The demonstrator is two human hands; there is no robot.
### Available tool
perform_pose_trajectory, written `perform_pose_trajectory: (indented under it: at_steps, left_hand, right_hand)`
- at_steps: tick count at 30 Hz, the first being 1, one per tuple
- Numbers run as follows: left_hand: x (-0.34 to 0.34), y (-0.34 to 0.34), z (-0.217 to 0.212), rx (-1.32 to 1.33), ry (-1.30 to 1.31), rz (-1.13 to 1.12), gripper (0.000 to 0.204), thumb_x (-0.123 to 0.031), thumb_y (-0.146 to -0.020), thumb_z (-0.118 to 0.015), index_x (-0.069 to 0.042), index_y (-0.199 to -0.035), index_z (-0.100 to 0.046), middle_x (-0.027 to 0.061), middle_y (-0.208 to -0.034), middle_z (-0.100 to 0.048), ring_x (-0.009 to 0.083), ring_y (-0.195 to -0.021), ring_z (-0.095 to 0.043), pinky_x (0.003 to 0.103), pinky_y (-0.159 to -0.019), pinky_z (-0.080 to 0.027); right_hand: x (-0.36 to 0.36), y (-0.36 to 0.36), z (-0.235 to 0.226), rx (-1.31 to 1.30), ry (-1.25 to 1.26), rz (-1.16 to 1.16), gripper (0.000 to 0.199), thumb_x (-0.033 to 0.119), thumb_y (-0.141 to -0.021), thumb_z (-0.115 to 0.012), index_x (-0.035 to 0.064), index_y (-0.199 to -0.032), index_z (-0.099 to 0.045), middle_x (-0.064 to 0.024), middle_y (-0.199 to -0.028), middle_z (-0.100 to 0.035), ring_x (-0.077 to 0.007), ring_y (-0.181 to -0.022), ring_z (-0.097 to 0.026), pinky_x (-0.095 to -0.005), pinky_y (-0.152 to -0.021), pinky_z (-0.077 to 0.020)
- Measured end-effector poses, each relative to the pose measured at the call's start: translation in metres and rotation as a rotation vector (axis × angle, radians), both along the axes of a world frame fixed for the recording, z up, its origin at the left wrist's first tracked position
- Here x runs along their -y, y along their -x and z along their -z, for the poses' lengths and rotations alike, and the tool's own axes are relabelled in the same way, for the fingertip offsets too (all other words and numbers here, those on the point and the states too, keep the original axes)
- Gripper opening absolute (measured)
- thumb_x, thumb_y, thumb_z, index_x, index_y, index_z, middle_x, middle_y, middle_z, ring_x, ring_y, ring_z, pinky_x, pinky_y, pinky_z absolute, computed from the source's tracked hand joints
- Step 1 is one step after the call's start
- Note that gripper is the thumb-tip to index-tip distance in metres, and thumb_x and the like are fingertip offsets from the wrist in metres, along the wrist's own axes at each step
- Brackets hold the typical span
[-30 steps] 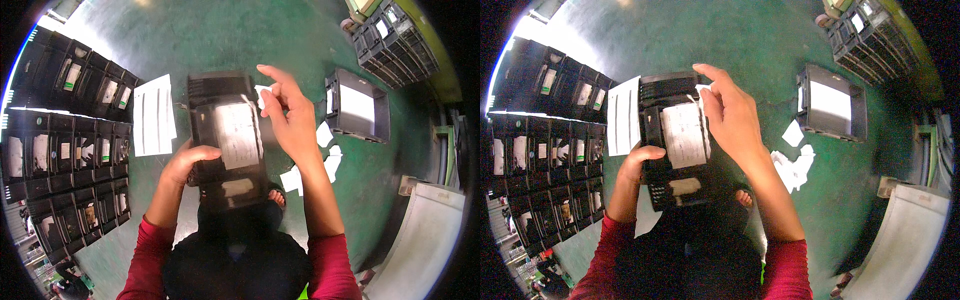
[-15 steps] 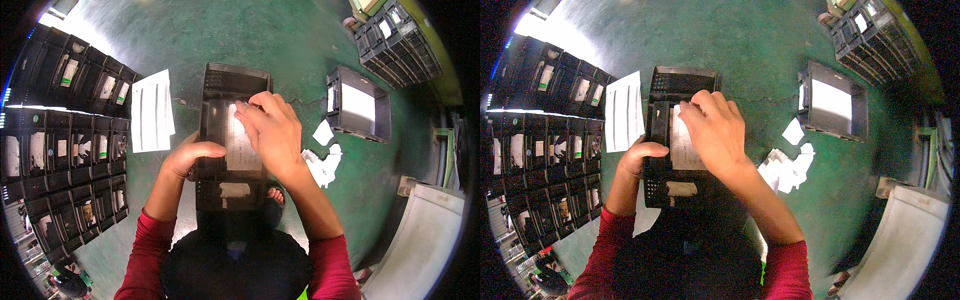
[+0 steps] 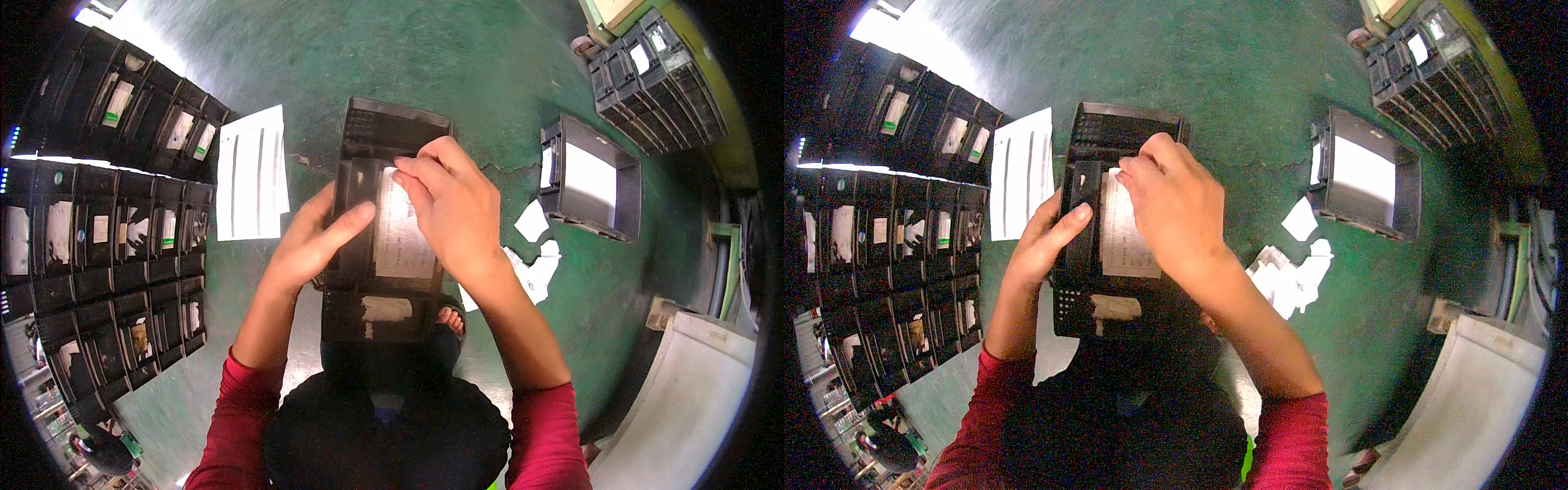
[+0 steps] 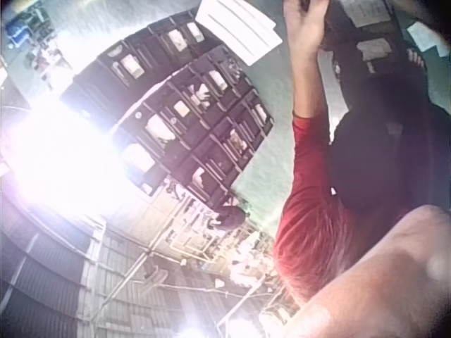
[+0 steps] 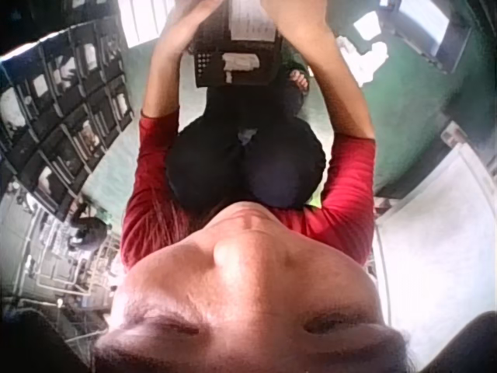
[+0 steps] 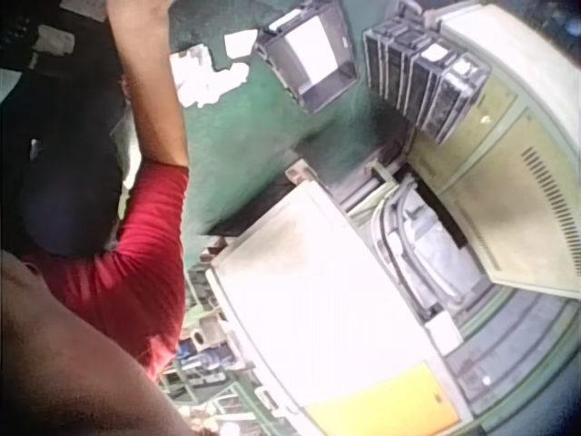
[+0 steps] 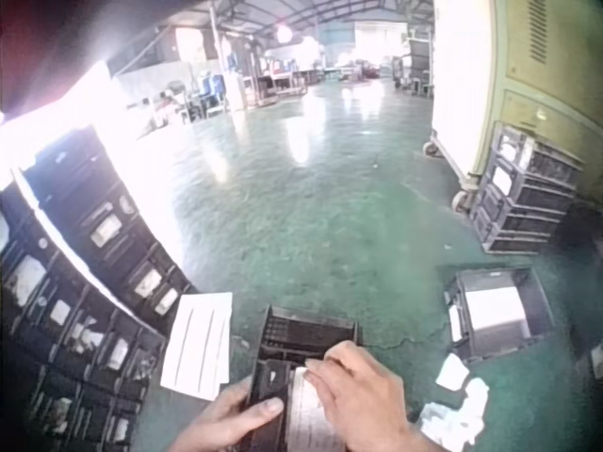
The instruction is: The person sits on the floor and cleans the inside of black plastic crates using a cloth. They wipe the interior surfaces of each crate and then place them into a stack.
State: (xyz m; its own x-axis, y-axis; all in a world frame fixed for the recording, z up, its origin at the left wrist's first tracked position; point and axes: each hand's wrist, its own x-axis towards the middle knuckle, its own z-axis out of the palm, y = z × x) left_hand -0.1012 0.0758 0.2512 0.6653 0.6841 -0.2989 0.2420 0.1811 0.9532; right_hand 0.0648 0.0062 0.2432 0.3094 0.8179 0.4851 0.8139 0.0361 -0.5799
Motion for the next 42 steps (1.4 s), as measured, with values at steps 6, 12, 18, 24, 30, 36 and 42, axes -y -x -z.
perform_pose_trajectory:
  at_steps: [6,12,18,24,30,36,42]
  left_hand:
    - [0.002,-0.004,-0.005,-0.111,0.010,0.009,0.042,-0.031,-0.089,-0.059,0.001,-0.115,-0.055,0.0086,-0.107,-0.060,0.0147,-0.096,-0.053,0.028,-0.085,-0.042]
    - [0.005,-0.004,0.000,0.026,0.089,-0.099,0.038,-0.030,-0.088,-0.059,0.002,-0.111,-0.057,0.0074,-0.102,-0.061,0.0137,-0.093,-0.054,0.027,-0.082,-0.042]
    - [0.004,-0.008,0.002,0.027,0.068,-0.043,0.041,-0.030,-0.088,-0.061,0.002,-0.113,-0.057,0.0075,-0.104,-0.061,0.0136,-0.095,-0.054,0.026,-0.084,-0.042]
    - [0.007,-0.006,-0.001,0.056,0.073,-0.095,0.042,-0.030,-0.087,-0.062,0.001,-0.115,-0.058,0.0063,-0.105,-0.062,0.0131,-0.095,-0.054,0.026,-0.085,-0.042]
    - [0.013,-0.019,0.007,0.043,0.123,-0.092,0.038,-0.031,-0.087,-0.062,0.000,-0.110,-0.059,0.0043,-0.097,-0.063,0.0111,-0.086,-0.057,0.024,-0.076,-0.045]
    - [0.014,-0.014,0.000,-0.015,0.220,-0.305,0.037,-0.030,-0.083,-0.066,-0.003,-0.108,-0.062,0.0048,-0.096,-0.064,0.0127,-0.083,-0.059,0.023,-0.075,-0.045]
    - [0.014,-0.013,0.008,0.002,0.120,-0.284,0.040,-0.032,-0.082,-0.066,-0.003,-0.110,-0.062,0.0055,-0.096,-0.064,0.0130,-0.082,-0.059,0.023,-0.076,-0.045]
  right_hand:
    - [-0.003,0.004,0.003,0.056,0.065,0.092,0.012,0.007,-0.078,-0.065,0.0058,-0.087,-0.057,-0.0060,-0.090,-0.055,-0.0274,-0.075,-0.059,-0.0362,-0.061,-0.0478]
    - [0.015,-0.006,0.010,0.012,-0.040,-0.227,0.014,0.008,-0.078,-0.063,0.0036,-0.087,-0.052,-0.0137,-0.095,-0.050,-0.0337,-0.085,-0.055,-0.0406,-0.070,-0.0477]
    - [0.054,-0.009,0.003,-0.035,-0.073,-0.225,0.016,0.002,-0.079,-0.061,0.0040,-0.090,-0.050,-0.0166,-0.097,-0.049,-0.0359,-0.084,-0.053,-0.0412,-0.071,-0.0468]
    - [0.108,-0.026,-0.015,0.014,-0.063,-0.124,0.015,-0.003,-0.077,-0.056,0.0038,-0.089,-0.050,-0.0163,-0.092,-0.049,-0.0302,-0.082,-0.051,-0.0375,-0.072,-0.0432]
    - [0.141,-0.021,0.002,-0.135,-0.065,0.124,0.007,0.002,-0.084,-0.055,0.0047,-0.089,-0.051,-0.0151,-0.092,-0.050,-0.0281,-0.085,-0.051,-0.0352,-0.076,-0.0427]
    - [0.183,-0.053,-0.005,-0.338,-0.330,0.487,0.010,0.011,-0.092,-0.047,0.0029,-0.093,-0.052,-0.0126,-0.097,-0.050,-0.0206,-0.082,-0.052,-0.0307,-0.075,-0.0445]
    - [0.257,-0.115,0.111,-0.330,0.577,0.381,0.011,0.009,-0.089,-0.051,-0.0010,-0.092,-0.053,-0.0152,-0.089,-0.053,-0.0271,-0.079,-0.054,-0.0349,-0.071,-0.0438]
